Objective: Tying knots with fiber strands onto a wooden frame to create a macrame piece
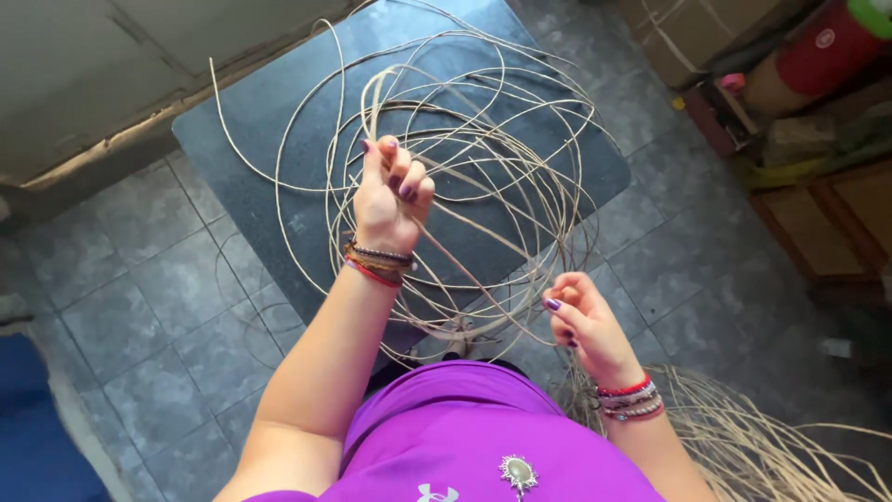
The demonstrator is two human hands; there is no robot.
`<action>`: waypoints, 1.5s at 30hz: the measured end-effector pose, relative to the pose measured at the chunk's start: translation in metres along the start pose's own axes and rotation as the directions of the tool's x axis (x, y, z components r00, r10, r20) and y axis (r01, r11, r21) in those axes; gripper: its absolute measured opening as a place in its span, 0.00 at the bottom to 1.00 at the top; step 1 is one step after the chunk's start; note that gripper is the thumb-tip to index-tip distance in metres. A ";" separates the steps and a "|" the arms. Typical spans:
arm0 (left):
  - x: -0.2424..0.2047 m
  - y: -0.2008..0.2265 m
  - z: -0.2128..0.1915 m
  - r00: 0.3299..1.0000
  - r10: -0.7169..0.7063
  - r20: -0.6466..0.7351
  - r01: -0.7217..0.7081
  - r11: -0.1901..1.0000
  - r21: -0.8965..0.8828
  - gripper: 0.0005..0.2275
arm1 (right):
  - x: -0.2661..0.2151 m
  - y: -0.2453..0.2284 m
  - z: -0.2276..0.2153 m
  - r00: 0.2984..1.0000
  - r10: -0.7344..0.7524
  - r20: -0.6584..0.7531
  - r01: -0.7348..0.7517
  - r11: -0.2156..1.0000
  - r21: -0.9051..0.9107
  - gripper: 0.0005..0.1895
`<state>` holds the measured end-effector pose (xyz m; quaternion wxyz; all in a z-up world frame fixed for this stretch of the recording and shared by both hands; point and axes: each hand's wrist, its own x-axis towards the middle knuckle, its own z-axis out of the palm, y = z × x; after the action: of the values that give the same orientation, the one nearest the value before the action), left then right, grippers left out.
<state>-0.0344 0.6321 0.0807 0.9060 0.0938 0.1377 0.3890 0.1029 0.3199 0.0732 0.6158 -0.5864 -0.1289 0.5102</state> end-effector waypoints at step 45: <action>-0.094 -0.028 0.019 0.991 -0.059 0.117 0.005 0.908 0.419 0.12 | -0.027 -0.019 0.140 0.953 -0.250 0.168 0.297 0.689 -0.661 0.18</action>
<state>-0.0710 0.5432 0.1072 0.8781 0.3076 0.1615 0.3288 -0.0062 0.3857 0.1403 0.4235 -0.7277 -0.4118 0.3487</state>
